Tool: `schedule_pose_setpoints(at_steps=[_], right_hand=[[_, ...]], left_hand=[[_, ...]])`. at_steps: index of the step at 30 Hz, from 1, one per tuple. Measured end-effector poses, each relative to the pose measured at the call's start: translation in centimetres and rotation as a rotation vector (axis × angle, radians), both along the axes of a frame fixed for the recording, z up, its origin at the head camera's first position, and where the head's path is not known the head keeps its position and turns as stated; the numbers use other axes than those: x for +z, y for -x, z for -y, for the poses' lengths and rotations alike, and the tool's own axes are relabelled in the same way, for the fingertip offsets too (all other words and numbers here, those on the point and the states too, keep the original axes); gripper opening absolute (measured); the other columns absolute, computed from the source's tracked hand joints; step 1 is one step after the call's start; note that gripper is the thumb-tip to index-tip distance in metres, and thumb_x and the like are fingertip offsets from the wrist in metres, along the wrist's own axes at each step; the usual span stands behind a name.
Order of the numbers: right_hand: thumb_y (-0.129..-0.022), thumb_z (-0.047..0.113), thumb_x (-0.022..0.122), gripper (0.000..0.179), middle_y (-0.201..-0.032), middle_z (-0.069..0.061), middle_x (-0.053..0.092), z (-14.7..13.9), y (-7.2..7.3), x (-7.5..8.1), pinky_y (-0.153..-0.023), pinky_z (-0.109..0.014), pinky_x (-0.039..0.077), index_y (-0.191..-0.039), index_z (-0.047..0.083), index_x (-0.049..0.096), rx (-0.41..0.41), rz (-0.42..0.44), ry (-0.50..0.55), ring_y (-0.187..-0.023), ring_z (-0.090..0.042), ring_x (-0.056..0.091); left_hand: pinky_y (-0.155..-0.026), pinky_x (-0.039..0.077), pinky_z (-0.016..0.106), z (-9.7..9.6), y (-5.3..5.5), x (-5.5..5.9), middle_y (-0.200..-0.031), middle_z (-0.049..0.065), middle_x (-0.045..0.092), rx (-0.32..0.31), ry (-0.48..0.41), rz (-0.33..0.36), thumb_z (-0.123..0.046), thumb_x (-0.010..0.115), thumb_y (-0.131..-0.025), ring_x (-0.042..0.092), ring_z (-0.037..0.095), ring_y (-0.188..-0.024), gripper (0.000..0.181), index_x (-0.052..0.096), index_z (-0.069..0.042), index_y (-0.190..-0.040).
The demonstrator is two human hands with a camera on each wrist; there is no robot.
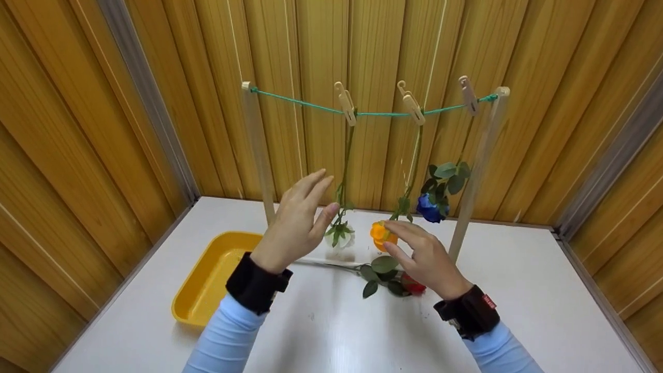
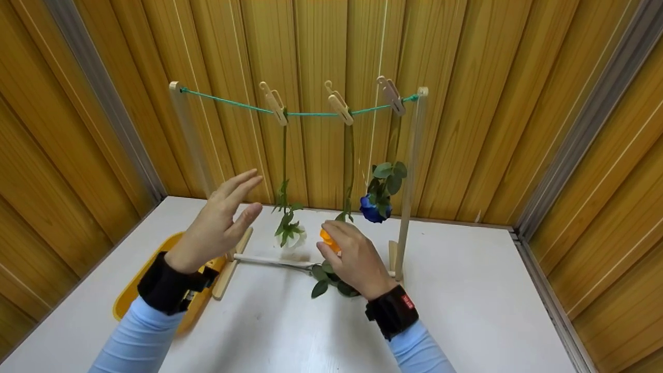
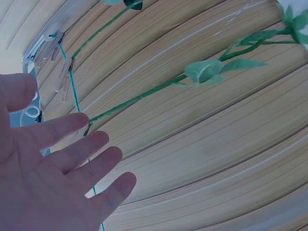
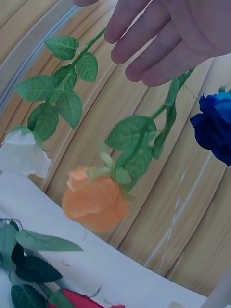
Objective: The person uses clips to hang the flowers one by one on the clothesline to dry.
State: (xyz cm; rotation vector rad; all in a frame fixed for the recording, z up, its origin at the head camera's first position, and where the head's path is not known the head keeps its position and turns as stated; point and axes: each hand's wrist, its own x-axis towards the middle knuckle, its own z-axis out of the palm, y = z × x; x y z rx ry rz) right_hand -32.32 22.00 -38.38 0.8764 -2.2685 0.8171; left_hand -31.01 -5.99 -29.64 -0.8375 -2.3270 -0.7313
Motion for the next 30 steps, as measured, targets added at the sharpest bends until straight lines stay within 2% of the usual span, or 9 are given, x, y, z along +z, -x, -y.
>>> schedule_pose_setpoints(at_steps=[2,9,10,14,17,18,22,28,30], right_hand=[[-0.095,0.015,0.075,0.045,-0.136,-0.018,0.066,-0.2,-0.3,-0.5,-0.101,-0.048,0.052,-0.136,0.0,0.065,-0.031,0.011,0.005,-0.124,-0.034,0.065],[-0.092,0.014,0.079,0.048,-0.139,-0.017,0.064,-0.8,-1.3,-2.9,-0.103,-0.066,0.046,-0.136,-0.001,0.065,-0.114,0.01,0.041,-0.126,-0.036,0.063],[-0.092,0.014,0.079,0.048,-0.14,-0.017,0.064,-0.8,-1.4,-3.3,-0.105,-0.063,0.046,-0.136,0.0,0.065,-0.116,0.013,0.049,-0.126,-0.035,0.063],[-0.091,0.01,0.079,0.049,-0.14,-0.016,0.064,-0.7,-1.5,-4.9,-0.107,-0.024,0.044,-0.136,-0.001,0.065,-0.107,0.004,0.096,-0.126,-0.034,0.063],[-0.09,0.008,0.079,0.05,-0.141,-0.018,0.063,-0.3,-1.6,-6.2,-0.109,-0.009,0.03,-0.136,-0.002,0.064,-0.104,-0.005,0.123,-0.128,-0.034,0.062],[-0.09,0.007,0.079,0.05,-0.142,-0.019,0.062,-0.2,-1.7,-6.5,-0.11,-0.009,0.029,-0.137,-0.002,0.064,-0.105,-0.003,0.13,-0.129,-0.035,0.061],[-0.093,0.01,0.077,0.05,-0.147,-0.017,0.058,0.7,-1.9,-7.8,-0.112,-0.015,0.031,-0.14,-0.001,0.062,-0.125,0.022,0.133,-0.134,-0.035,0.056],[-0.096,0.016,0.075,0.051,-0.151,-0.015,0.054,1.9,-2.0,-9.2,-0.111,-0.047,0.041,-0.143,0.002,0.06,-0.115,0.045,0.117,-0.14,-0.036,0.051],[-0.096,0.018,0.075,0.052,-0.151,-0.017,0.055,2.2,-1.9,-9.5,-0.111,-0.052,0.041,-0.143,0.003,0.06,-0.114,0.053,0.114,-0.14,-0.036,0.05]], left_hand=[[-0.122,0.025,0.058,0.0,-0.1,-1.1,-0.16,0.019,0.041,0.007,0.017,-0.003,-0.033,0.052,-0.108,0.037,0.038,-0.148,0.053,0.048,-0.001,-0.151],[-0.12,0.027,0.06,-0.2,-0.9,-5.4,-0.16,0.016,0.042,0.075,0.038,0.014,-0.04,0.051,-0.107,0.038,0.037,-0.148,0.057,0.05,-0.005,-0.151],[-0.119,0.028,0.06,-0.3,-1.1,-6.1,-0.159,0.017,0.043,0.08,0.032,0.014,-0.04,0.052,-0.106,0.039,0.037,-0.147,0.056,0.051,-0.005,-0.151],[-0.119,0.024,0.063,-0.7,-1.8,-8.4,-0.159,0.017,0.043,0.089,-0.017,0.048,-0.04,0.053,-0.106,0.039,0.037,-0.147,0.056,0.052,-0.005,-0.15],[-0.119,0.024,0.064,-0.8,-2.2,-10.0,-0.159,0.018,0.043,0.096,-0.056,0.068,-0.039,0.054,-0.106,0.039,0.04,-0.146,0.056,0.051,-0.005,-0.151],[-0.119,0.025,0.063,-0.8,-2.3,-10.5,-0.158,0.019,0.044,0.098,-0.068,0.069,-0.038,0.055,-0.106,0.04,0.041,-0.145,0.056,0.051,-0.005,-0.15],[-0.117,0.029,0.062,-0.7,-2.6,-12.5,-0.156,0.021,0.046,0.137,-0.081,0.08,-0.037,0.057,-0.105,0.041,0.042,-0.144,0.056,0.052,-0.004,-0.149],[-0.117,0.028,0.064,-0.6,-2.4,-14.7,-0.155,0.022,0.046,0.202,-0.048,0.129,-0.039,0.055,-0.105,0.04,0.043,-0.145,0.056,0.055,-0.002,-0.147],[-0.117,0.027,0.065,-0.6,-2.2,-15.2,-0.155,0.023,0.046,0.21,-0.035,0.148,-0.04,0.054,-0.105,0.04,0.044,-0.144,0.057,0.055,-0.001,-0.146]])
